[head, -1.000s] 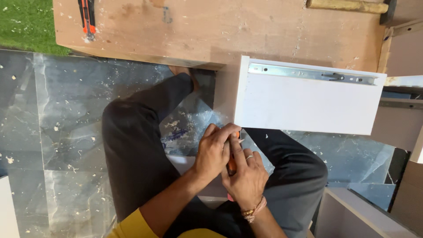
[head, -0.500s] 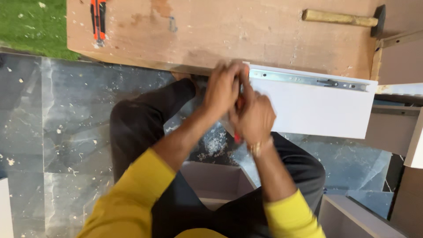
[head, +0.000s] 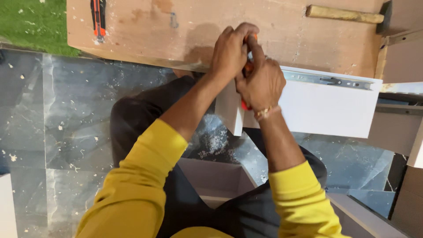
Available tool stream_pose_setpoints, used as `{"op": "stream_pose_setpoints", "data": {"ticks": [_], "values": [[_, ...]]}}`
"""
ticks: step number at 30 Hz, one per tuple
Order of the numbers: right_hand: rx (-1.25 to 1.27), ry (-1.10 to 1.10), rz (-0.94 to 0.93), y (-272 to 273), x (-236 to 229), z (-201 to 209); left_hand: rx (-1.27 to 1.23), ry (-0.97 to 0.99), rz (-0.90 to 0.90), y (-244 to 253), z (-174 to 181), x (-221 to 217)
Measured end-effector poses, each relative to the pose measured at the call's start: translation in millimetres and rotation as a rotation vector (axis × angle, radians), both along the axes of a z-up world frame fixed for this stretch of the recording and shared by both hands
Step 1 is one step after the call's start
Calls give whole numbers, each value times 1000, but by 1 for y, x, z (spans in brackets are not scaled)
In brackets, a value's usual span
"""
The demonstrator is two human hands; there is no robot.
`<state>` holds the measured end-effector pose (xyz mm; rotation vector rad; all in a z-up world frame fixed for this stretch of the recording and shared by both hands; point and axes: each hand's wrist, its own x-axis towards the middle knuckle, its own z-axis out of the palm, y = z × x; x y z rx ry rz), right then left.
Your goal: The person assembles a white drawer unit by hand on the workshop floor, aligning the drawer slide and then use a hand planer and a hammer on the components.
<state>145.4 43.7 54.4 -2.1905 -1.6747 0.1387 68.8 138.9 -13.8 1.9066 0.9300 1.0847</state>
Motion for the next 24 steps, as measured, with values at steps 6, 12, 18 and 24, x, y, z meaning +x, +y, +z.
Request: {"op": "stream_pose_setpoints", "data": {"ticks": [6,12,18,24], "values": [[-98,81,-16,-82,-34,7,-182,141,-46,-92,10,-44],[-140,87,-23,-156,-73,26,-269,173,-103,-181,39,-90],[-18,31,-22,-24,-12,-4,-56,100,-9,-28,-2,-14],[-177,63,-72,-33,-21,11,-124,166,-18,-38,3,-20]]}}
